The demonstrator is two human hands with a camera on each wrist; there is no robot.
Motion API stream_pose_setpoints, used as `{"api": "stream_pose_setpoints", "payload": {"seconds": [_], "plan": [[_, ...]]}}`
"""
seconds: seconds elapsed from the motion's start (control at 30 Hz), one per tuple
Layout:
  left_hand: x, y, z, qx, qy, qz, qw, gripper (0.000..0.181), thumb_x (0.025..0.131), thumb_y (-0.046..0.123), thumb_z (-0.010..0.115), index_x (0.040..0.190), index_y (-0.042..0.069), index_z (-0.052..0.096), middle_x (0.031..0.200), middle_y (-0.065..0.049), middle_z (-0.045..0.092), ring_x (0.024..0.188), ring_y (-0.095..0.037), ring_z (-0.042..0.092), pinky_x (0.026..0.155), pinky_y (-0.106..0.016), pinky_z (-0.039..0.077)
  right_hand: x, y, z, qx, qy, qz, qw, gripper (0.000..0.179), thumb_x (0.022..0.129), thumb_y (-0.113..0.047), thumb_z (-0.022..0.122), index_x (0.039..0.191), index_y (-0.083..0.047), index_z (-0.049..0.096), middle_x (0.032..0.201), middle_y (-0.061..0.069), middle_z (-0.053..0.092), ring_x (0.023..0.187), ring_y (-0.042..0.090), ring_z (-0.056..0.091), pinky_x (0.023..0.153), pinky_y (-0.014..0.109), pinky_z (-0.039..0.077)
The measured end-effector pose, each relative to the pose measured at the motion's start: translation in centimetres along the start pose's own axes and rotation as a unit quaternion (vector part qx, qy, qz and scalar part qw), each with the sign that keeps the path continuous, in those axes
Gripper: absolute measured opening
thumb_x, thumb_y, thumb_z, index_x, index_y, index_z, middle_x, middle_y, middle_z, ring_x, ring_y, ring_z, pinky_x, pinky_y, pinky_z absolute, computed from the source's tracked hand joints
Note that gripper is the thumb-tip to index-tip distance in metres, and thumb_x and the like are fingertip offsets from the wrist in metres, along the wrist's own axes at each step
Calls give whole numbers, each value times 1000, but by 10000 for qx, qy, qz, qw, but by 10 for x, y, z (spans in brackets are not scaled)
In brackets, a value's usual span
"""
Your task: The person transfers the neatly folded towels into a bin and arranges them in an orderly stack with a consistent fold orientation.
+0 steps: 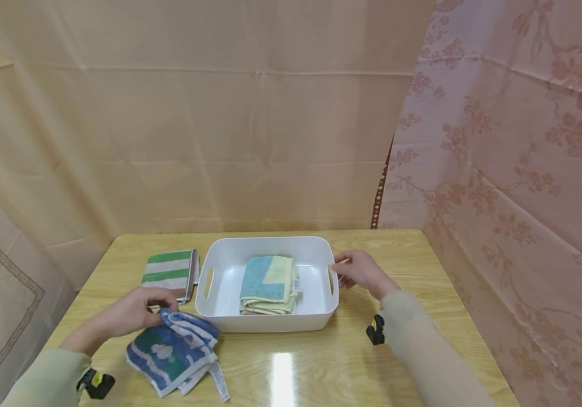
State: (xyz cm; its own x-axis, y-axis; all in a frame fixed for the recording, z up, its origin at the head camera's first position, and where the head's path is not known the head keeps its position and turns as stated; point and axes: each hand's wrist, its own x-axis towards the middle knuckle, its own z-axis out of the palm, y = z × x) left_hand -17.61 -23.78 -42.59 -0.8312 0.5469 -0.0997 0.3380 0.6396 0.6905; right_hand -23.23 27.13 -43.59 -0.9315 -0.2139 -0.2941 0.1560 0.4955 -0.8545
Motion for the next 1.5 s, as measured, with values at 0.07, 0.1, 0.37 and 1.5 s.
{"api": "stream_pose_setpoints", "payload": {"seconds": [0.07, 0.1, 0.37, 1.5], "plan": [[1, 3, 0, 22, 10, 84, 10000, 32, 80, -5, 70, 92, 25, 71, 102, 6, 70, 97, -14, 62, 89, -37, 54, 0, 0, 0, -65, 28, 17, 10000, 40, 104, -22, 61, 133, 5, 57, 102, 13, 73, 82, 22, 69, 82, 44, 60], [1, 5, 0, 40, 10, 110, 9999, 32, 80, -5, 70, 91, 26, 70, 102, 6, 70, 97, -14, 62, 89, -36, 54, 0, 0, 1, -81, 36, 27, 10000, 40, 104, -22, 61, 133, 5, 57, 101, 13, 73, 82, 22, 69, 82, 44, 60], [5, 18, 1, 34, 22, 300, 9995, 32, 82, -5, 71, 92, 26, 70, 97, 10, 68, 93, -11, 61, 83, -30, 54, -1, -1, 1, -205, 107, 39, 9997, 42, 104, -23, 61, 135, 4, 55, 103, 13, 73, 82, 22, 70, 82, 44, 59], [24, 49, 6, -597, 35, 416, 9973, 22, 90, 4, 71, 99, 24, 69, 101, 7, 70, 98, -16, 64, 91, -43, 55, -3, -32, 33, -1505, 724, -1586, 9731, 23, 100, -20, 67, 120, -10, 70, 99, 3, 72, 89, 18, 63, 78, 34, 55]]}}
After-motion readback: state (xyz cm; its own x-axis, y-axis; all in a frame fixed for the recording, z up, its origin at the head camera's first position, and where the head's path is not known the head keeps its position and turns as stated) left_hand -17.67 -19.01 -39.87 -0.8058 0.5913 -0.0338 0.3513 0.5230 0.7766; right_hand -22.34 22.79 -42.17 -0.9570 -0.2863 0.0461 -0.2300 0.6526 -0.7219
